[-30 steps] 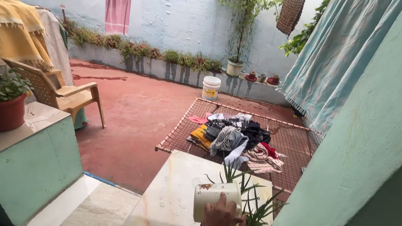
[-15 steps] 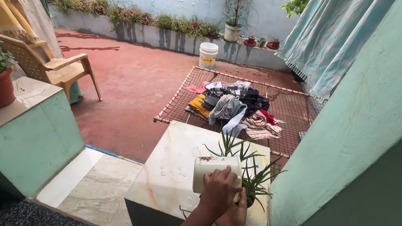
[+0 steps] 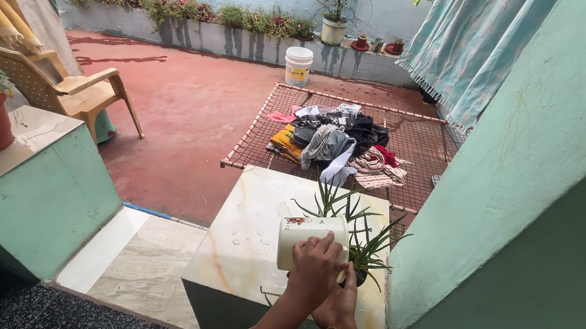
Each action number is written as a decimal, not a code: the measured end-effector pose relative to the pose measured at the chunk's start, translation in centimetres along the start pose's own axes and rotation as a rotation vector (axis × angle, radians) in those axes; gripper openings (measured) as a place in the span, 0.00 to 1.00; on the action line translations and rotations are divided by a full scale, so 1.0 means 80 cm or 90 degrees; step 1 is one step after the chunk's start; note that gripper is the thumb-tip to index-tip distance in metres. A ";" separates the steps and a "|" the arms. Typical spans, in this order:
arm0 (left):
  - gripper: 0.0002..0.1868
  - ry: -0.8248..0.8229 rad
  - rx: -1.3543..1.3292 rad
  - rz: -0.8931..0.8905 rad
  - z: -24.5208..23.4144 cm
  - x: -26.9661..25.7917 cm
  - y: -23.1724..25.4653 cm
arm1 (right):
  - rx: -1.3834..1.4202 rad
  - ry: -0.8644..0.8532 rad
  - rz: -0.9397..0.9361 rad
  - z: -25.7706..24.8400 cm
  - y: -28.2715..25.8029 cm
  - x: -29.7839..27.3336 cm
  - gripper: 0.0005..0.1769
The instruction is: Watering various potted plants in a balcony garden using a mug and bucket.
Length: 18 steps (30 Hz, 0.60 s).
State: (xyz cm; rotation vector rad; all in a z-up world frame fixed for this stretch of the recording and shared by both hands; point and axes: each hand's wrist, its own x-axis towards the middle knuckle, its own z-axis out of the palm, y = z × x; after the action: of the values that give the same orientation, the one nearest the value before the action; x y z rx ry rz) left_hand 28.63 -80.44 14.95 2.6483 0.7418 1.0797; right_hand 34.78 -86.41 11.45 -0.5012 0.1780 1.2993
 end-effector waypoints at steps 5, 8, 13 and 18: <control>0.17 0.018 -0.033 -0.011 -0.010 -0.003 0.001 | 0.010 -0.030 0.022 -0.005 0.003 0.003 0.45; 0.16 0.032 -0.050 -0.010 -0.016 -0.008 -0.004 | 0.006 -0.032 0.015 0.005 0.006 -0.005 0.40; 0.16 0.044 -0.074 -0.006 -0.025 -0.016 -0.012 | 0.027 -0.065 -0.007 -0.016 0.019 0.009 0.36; 0.16 0.052 -0.093 -0.007 -0.032 -0.024 -0.020 | 0.019 -0.071 -0.014 -0.019 0.027 0.014 0.39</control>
State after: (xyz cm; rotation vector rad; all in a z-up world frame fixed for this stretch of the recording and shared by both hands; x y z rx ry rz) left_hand 25.06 -80.11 15.07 2.4892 0.6645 1.1979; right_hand 33.27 -85.75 9.09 -0.4033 0.0989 1.2972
